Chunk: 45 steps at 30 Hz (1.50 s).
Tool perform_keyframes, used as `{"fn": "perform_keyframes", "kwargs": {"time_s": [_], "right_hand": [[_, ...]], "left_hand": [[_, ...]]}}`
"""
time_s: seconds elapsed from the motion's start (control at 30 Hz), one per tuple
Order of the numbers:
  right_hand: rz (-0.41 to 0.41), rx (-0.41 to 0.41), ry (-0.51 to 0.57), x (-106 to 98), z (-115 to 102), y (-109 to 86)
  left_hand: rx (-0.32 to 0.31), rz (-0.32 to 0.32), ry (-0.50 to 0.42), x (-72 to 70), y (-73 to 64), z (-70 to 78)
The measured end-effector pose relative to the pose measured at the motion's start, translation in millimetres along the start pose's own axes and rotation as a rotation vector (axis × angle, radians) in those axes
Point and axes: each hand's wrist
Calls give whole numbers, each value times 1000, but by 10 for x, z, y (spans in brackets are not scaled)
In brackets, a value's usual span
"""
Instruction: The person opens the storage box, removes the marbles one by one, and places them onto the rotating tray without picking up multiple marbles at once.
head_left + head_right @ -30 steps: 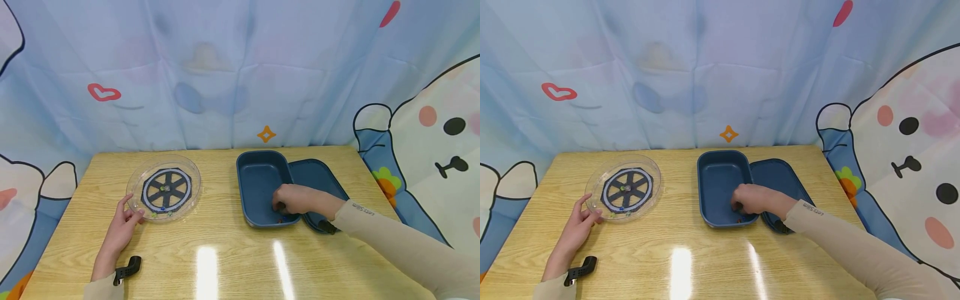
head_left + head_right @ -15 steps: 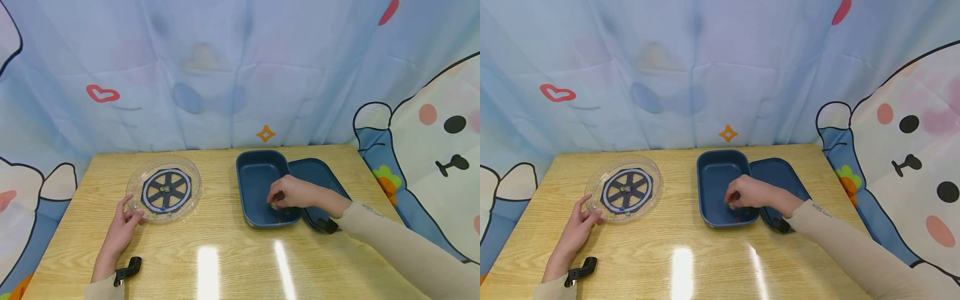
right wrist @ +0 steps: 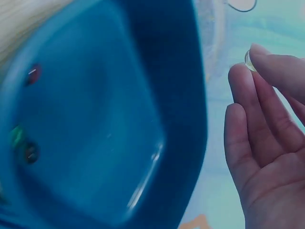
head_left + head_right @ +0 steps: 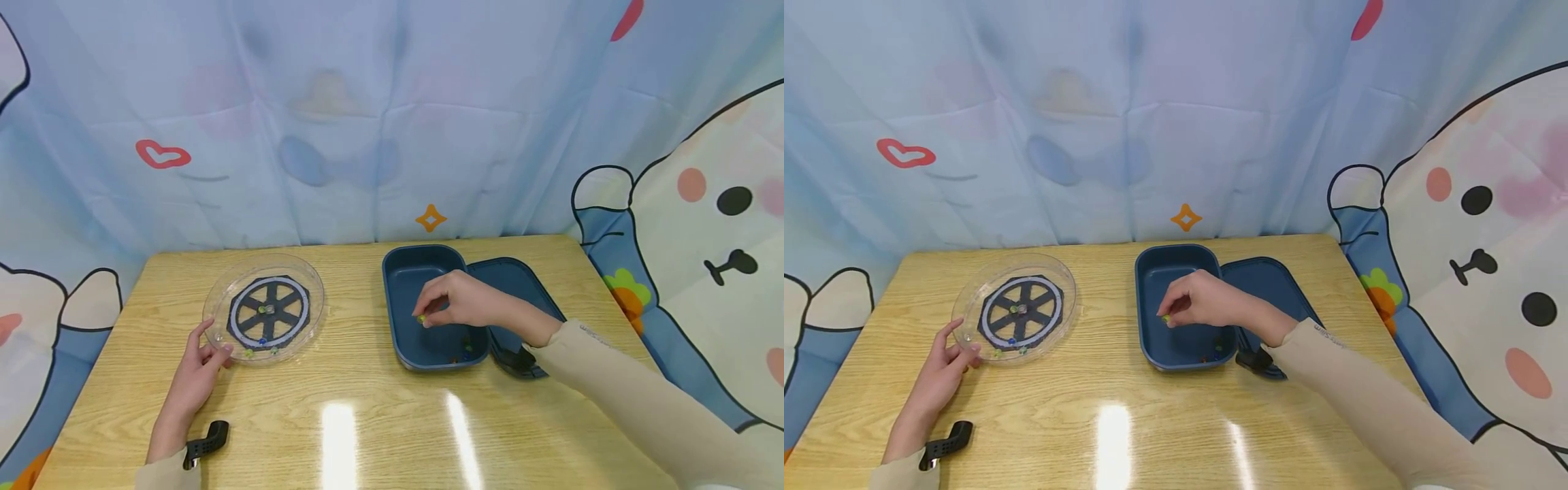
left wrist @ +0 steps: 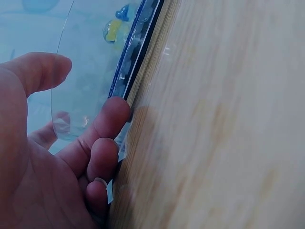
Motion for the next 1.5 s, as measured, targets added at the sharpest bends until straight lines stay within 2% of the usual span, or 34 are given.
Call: {"fn": "perform_keyframes", "kwargs": {"time_s": [0.27, 0.43, 0.87, 1.1, 1.27, 1.5], "right_hand": [[42, -67, -14, 79, -99, 296], [49, -81, -24, 153, -198, 536], [21, -8, -33, 503, -361, 1244], [49, 24, 0, 657, -443, 1604], [53, 30, 26, 735, -469, 1732], [28, 41, -20, 786, -506, 1762]], "left_hand": [[-24, 0, -2, -7, -14, -24], [-25, 13, 16, -18, -32, -14], [-1, 16, 13, -25, -25, -25], [-12, 22, 9, -38, -29, -25], [2, 13, -6, -20, -16, -28], [-6, 11, -4, 13, -9, 8]]}}
Point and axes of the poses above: each hand's wrist, its own y-axis towards the middle knuckle, its own x-axis out of the palm, z = x × y, and after that the axes turned 7 degrees about -y, right-handed
